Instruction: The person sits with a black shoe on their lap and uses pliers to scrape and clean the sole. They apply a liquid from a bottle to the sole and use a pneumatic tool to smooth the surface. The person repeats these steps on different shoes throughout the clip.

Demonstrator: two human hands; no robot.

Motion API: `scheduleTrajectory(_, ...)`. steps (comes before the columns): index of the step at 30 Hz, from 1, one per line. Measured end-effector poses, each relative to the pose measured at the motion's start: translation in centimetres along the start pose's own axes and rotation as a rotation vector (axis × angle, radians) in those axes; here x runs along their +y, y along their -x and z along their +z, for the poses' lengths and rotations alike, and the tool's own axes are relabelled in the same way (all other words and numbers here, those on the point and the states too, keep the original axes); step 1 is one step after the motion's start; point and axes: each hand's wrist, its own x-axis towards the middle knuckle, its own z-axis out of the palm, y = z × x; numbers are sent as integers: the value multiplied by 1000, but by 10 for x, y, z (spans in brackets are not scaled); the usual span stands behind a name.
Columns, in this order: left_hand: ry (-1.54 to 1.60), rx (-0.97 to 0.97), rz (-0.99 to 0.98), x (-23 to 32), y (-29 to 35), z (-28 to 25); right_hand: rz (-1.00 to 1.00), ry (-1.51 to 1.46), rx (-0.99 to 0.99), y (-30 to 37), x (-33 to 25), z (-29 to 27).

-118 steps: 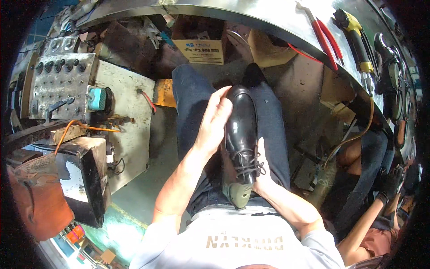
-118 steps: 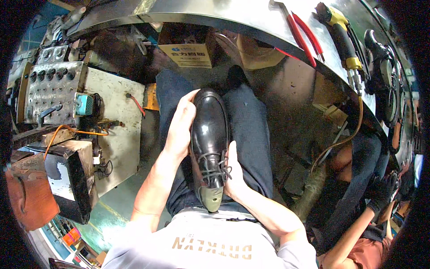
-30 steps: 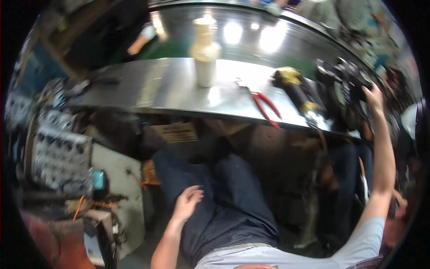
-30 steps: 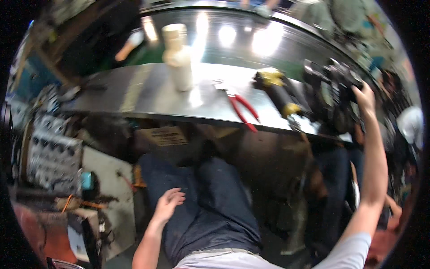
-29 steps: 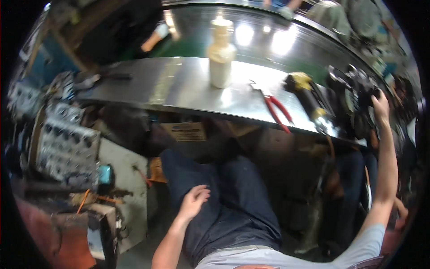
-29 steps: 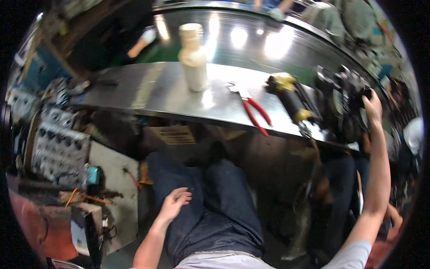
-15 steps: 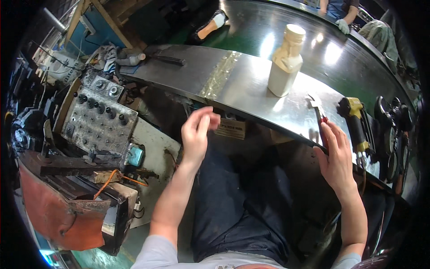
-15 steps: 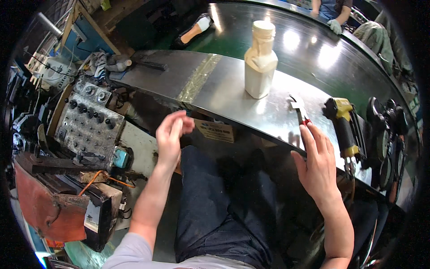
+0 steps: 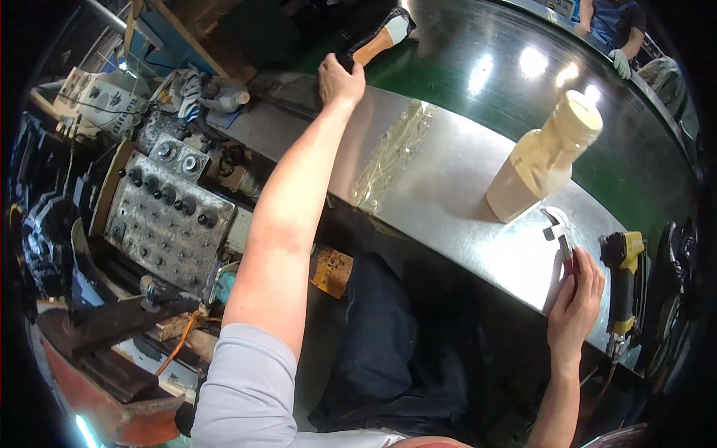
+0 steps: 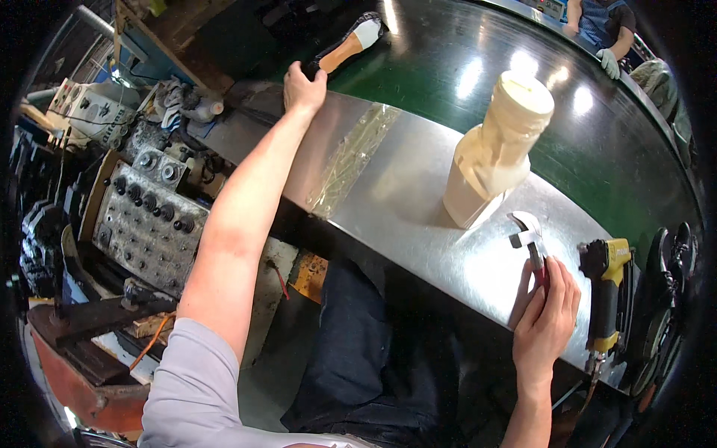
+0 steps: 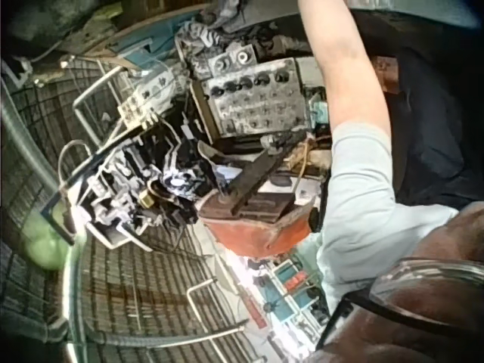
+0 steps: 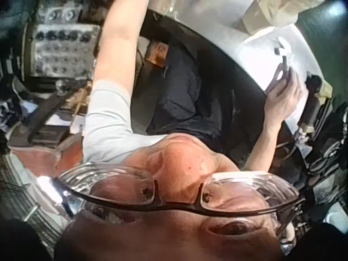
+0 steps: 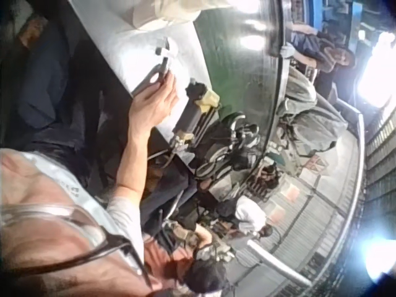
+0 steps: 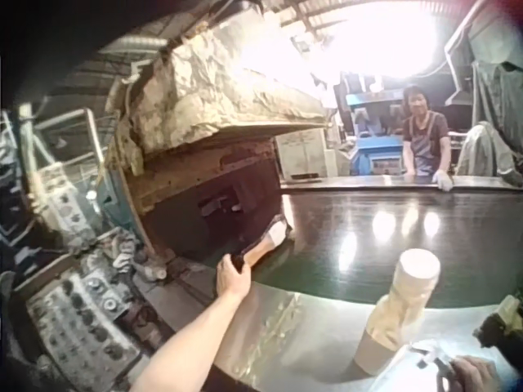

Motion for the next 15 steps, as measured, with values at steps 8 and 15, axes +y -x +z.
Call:
scheduleTrajectory(8, -71, -389, -147, -42, -85, 28, -8, 43, -64, -4, -7, 6)
scheduleTrajectory(15, -123, -646, -273, 44, -83, 20, -27, 18, 6, -10, -4, 3)
